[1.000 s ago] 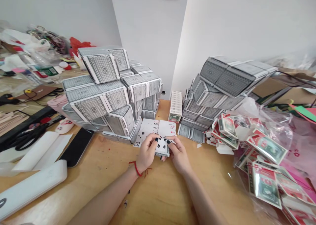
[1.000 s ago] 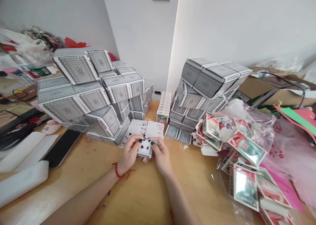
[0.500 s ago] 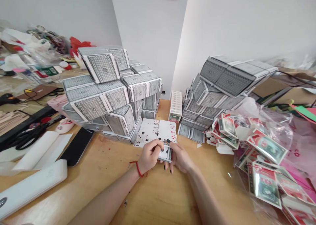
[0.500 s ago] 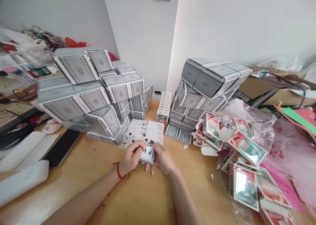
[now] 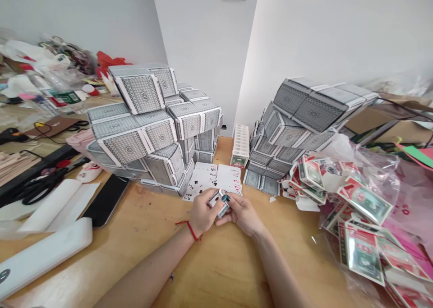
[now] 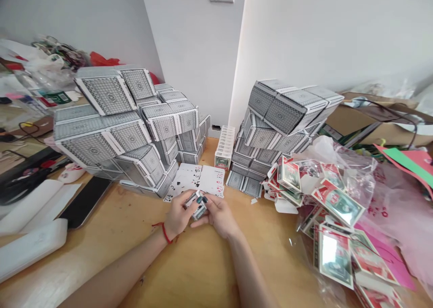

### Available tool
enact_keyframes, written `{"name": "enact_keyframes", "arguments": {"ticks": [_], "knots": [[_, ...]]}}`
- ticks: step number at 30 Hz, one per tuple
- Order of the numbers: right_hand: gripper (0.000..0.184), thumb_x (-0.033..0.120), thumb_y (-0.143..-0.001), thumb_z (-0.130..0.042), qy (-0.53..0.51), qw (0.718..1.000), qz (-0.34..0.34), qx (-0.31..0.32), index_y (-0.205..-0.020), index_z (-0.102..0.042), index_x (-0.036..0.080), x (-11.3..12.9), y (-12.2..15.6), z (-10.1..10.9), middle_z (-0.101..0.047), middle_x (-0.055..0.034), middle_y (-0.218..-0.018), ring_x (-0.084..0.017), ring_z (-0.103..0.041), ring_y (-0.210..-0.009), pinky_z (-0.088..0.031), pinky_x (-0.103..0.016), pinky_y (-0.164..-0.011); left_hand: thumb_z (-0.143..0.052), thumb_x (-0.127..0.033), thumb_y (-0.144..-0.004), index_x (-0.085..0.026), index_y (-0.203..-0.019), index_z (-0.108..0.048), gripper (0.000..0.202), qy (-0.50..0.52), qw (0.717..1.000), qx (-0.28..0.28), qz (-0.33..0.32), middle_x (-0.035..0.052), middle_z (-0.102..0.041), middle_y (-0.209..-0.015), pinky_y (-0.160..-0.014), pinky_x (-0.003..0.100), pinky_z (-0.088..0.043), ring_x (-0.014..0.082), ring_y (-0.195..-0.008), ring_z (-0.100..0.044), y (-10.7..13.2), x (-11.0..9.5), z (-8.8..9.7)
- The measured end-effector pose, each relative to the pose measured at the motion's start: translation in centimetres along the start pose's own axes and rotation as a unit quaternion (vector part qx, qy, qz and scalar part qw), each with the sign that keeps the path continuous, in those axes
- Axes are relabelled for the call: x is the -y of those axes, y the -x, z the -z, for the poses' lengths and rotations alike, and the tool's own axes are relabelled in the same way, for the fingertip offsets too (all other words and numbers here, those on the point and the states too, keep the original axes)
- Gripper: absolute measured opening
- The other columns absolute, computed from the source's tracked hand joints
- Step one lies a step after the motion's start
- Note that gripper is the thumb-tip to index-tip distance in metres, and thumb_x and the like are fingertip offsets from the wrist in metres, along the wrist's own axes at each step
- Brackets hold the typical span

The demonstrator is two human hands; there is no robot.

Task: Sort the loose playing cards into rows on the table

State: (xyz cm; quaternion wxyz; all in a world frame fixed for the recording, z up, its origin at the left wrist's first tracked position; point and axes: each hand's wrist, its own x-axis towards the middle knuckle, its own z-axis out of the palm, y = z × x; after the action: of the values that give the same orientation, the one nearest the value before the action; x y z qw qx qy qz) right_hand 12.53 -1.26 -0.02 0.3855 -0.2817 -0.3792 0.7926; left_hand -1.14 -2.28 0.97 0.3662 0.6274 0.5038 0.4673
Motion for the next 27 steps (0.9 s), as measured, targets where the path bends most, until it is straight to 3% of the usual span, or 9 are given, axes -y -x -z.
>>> {"name": "enact_keyframes", "arguments": {"ticks": [7, 13, 17, 22, 27], "knots": [[0.025, 0.039, -0.076, -0.056, 0.112, 0.992, 0.062, -0.02, -0.091, -0.061, 0.02, -0.41, -0.07, -0.43, -0.063, -0.0034, -0.082, -0.02, -0.059, -0.08, -0.052, -0.033, -0.06, -0.056, -0.03, -0.075, -0.016, -0.079, -0.064, 0.016, -0.024, 0.999, -0.032, 0.029, 0.0035, -0.067, -0.08, -0.069, 0.025, -0.047, 0.0153, -0.075, -0.061, -0.46, 0.45, -0.47], [0.022, 0.036, -0.074, -0.056, 0.177, 0.976, 0.088, -0.088, -0.087, -0.063, 0.019, -0.8, -0.2, -0.08, -0.062, -0.0014, -0.068, -0.017, -0.058, -0.062, -0.05, -0.029, -0.053, -0.054, -0.029, -0.076, -0.016, -0.088, -0.065, 0.021, -0.022, 0.999, 0.007, 0.028, 0.005, -0.068, -0.087, -0.071, 0.025, -0.049, 0.0155, -0.079, -0.062, -0.46, 0.65, -0.4], [0.025, 0.039, -0.071, -0.057, 0.169, 0.975, 0.077, -0.119, -0.084, -0.061, 0.017, -0.86, -0.16, -0.18, -0.062, -0.0029, -0.072, -0.016, -0.059, -0.058, -0.051, -0.028, -0.049, -0.051, -0.03, -0.078, -0.016, -0.092, -0.066, 0.025, -0.012, 1.0, 0.024, 0.004, 0.0063, -0.068, -0.092, -0.073, 0.025, -0.049, 0.0159, -0.081, -0.062, -0.28, 0.74, -0.46], [0.034, 0.047, -0.072, -0.056, 0.182, 0.98, 0.03, -0.08, -0.077, -0.056, 0.014, -0.53, 0.09, -0.39, -0.058, -0.0013, -0.067, -0.013, -0.06, -0.05, -0.053, -0.026, -0.046, -0.047, -0.035, -0.081, -0.014, -0.087, -0.068, 0.03, 0.007, 0.999, 0.031, 0.032, 0.0037, -0.069, -0.08, -0.066, 0.022, -0.049, 0.0148, -0.072, -0.062, -0.31, 0.58, -0.26], [0.041, 0.053, -0.076, -0.047, 0.224, 0.974, 0.002, -0.038, -0.079, -0.054, 0.013, -0.73, -0.06, -0.25, -0.057, -0.0014, -0.065, -0.014, -0.062, -0.051, -0.051, -0.023, -0.043, -0.048, -0.035, -0.08, -0.015, -0.085, -0.068, 0.029, 0.038, 0.998, 0.025, 0.047, 0.0046, -0.069, -0.082, -0.069, 0.023, -0.049, 0.0155, -0.075, -0.062, -0.73, 0.11, -0.1]]}}
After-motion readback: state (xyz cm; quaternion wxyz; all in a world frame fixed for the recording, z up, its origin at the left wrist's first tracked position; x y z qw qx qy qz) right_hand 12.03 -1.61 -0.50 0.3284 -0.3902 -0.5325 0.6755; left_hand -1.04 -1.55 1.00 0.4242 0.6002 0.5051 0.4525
